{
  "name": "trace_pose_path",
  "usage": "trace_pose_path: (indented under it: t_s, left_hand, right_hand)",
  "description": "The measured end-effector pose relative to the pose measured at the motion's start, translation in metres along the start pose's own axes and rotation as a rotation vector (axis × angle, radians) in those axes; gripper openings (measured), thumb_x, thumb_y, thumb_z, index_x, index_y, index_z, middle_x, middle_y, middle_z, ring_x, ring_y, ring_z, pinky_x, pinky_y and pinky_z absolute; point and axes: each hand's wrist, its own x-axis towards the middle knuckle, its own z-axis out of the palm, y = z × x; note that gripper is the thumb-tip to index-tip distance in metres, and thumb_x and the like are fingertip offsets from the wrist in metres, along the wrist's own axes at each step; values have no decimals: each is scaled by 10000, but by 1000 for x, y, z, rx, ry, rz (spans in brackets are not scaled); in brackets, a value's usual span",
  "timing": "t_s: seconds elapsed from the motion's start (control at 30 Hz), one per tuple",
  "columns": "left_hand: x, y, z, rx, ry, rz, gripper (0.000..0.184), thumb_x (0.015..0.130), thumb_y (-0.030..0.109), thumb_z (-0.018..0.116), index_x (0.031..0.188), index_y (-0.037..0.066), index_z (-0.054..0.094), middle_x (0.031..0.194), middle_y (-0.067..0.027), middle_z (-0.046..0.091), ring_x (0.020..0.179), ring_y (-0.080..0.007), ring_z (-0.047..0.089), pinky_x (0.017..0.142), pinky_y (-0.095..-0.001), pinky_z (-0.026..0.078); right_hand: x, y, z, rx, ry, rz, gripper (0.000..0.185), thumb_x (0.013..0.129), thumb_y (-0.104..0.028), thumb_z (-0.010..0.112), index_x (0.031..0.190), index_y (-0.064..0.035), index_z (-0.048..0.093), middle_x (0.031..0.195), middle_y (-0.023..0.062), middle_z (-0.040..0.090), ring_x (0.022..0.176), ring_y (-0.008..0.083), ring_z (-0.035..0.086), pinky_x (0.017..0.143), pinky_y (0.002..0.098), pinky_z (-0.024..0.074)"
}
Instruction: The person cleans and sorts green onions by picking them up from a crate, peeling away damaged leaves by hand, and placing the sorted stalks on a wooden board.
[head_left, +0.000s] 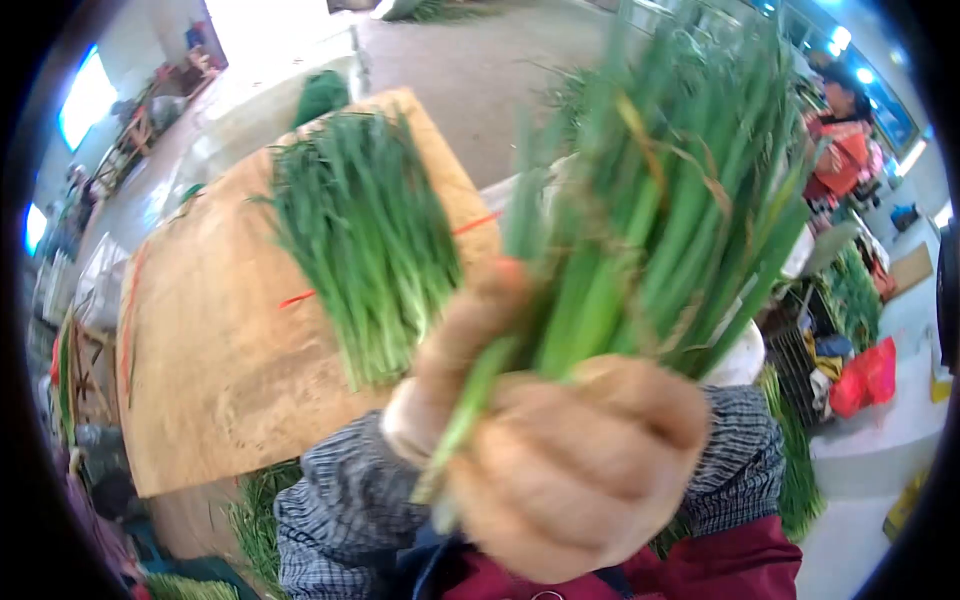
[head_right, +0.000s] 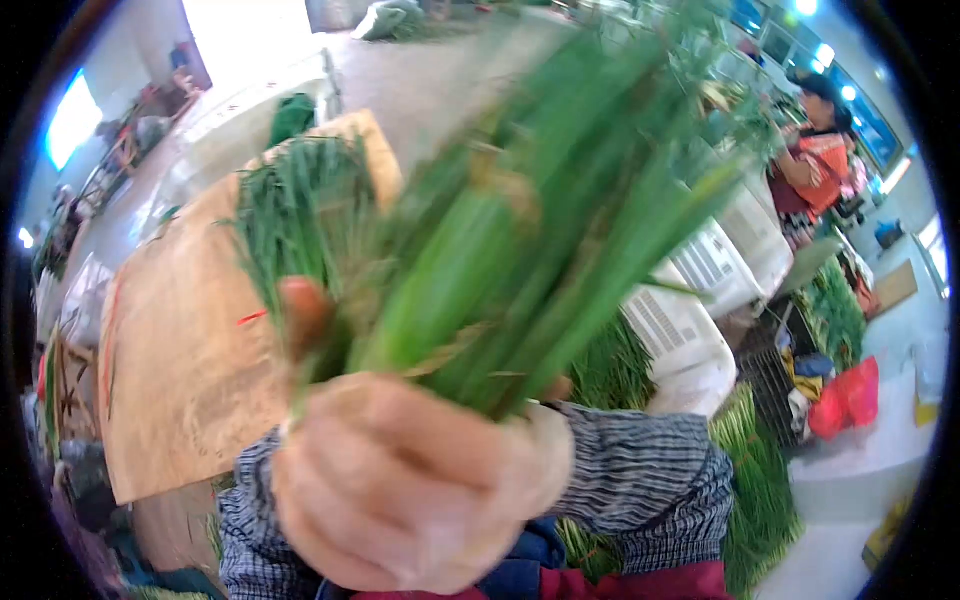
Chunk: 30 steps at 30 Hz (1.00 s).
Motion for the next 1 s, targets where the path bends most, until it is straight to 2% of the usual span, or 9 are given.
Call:
trace_pose_path:
  t_s: [0.13,0.3,0.4,0.53,0.63,0.7,0.8,0.87,1.0]
  left_hand:
    - [-103,20,46,312,223,447,403,824,346,547,1060,20,551,936,-69,624,798,-148,584,733,-277,482]
    - [-253,7,52,519,818,959,337,805,253,557,1041,12,556,905,-77,629,755,-148,590,691,-264,493]
    - [-310,-18,28,450,1123,1061,303,793,197,563,1029,7,559,887,-82,632,730,-147,594,666,-256,500]
    - [-335,-42,2,576,1343,1046,302,759,125,585,1026,-11,557,868,-86,629,702,-146,596,650,-268,512]
    - [-347,-50,-5,540,1214,992,378,727,87,608,1076,-41,540,918,-128,634,776,-202,633,699,-316,528]
    - [-358,-51,-10,549,1229,951,429,712,84,631,1105,-51,523,940,-142,630,776,-209,633,702,-319,529]
    - [-368,-57,-20,543,1181,978,454,696,68,649,1114,-49,519,959,-137,620,786,-205,625,710,-314,524]
    - [-372,-65,-21,571,1230,958,477,683,72,665,1120,-48,517,968,-138,619,806,-207,621,728,-322,519]
    - [-385,-95,-23,594,1313,879,600,635,89,714,1180,-37,497,1047,-128,610,912,-219,601,840,-337,478]
  right_hand:
    - [-6,-70,5,688,-41,-191,207,660,-180,726,763,-95,569,704,-36,562,675,76,586,676,209,502]
    - [-34,-172,-17,1437,-273,-72,327,617,-196,683,887,-40,585,850,44,550,852,206,546,832,371,433]
    - [-57,-223,-43,1843,-497,21,441,589,-191,652,979,-1,571,942,104,521,958,311,500,930,505,372]
    - [-80,-241,-62,2322,-827,448,556,576,-54,685,1100,1,508,1022,158,512,1011,344,499,937,454,386]
    - [-75,-210,-54,2137,-974,531,515,645,-58,705,1119,16,519,1050,176,555,986,338,541,861,417,444]
    - [-76,-187,-51,1819,-1127,699,452,658,-49,710,1076,19,549,987,139,596,896,262,588,810,333,470]
    - [-92,-167,-50,1459,-1606,1605,466,792,-168,688,1153,52,490,1032,138,592,892,177,585,810,304,479]
    - [-107,-164,-41,1481,-1881,1711,511,825,-225,658,1204,52,454,1088,176,567,949,210,574,842,318,473]
    - [-130,-195,-42,1678,-1825,1932,563,848,-326,600,1244,34,425,1182,163,530,1046,262,541,879,388,454]
